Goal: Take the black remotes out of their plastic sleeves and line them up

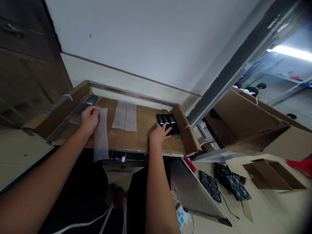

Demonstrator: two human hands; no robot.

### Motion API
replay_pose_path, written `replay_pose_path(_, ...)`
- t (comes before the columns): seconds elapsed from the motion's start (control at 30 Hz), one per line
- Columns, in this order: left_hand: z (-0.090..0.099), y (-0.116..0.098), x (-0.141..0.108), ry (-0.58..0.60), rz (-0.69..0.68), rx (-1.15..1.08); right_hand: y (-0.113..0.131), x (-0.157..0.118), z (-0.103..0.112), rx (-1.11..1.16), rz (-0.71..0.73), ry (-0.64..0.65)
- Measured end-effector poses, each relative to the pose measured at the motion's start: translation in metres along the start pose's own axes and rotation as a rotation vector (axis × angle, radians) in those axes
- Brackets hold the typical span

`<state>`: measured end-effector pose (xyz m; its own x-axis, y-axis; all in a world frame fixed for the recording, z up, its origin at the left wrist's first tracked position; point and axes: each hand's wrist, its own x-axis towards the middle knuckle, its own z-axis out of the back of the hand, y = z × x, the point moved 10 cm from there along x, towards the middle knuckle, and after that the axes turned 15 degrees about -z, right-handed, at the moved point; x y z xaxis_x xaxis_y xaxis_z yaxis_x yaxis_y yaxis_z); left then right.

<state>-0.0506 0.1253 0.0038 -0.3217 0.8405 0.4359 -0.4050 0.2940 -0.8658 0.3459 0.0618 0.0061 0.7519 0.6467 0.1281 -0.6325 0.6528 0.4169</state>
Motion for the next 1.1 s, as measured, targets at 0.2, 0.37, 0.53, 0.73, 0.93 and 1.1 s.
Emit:
replay_pose_path(0.2, 0.004, 0.003, 0.002, -0.104, -0.019, -0.119, 0.006, 0.006, -0.006, 0.016, 0.024, -0.014)
replay_pose_path(0.37, 0.005, 0.001, 0.002, -0.113, -0.014, -0.108, 0.005, -0.004, -0.004, -0.007, 0.060, -0.021)
replay_pose_path(0.53, 0.003, 0.002, 0.003, -0.103, -0.016, -0.123, 0.005, -0.021, -0.006, -0.039, 0.122, -0.008)
replay_pose_path(0.73, 0.004, 0.005, 0.003, -0.102, -0.014, -0.099, 0.011, -0.022, -0.008, -0.062, 0.128, -0.006)
replay_pose_path(0.93, 0.005, 0.004, 0.003, -0.107, -0.033, -0.128, 0.013, -0.025, -0.006, -0.037, 0.150, 0.013)
replay_pose_path(1.1, 0.004, 0.001, 0.003, -0.106, -0.048, -0.147, 0.008, -0.031, 0.022, 0.216, 0.154, -0.102)
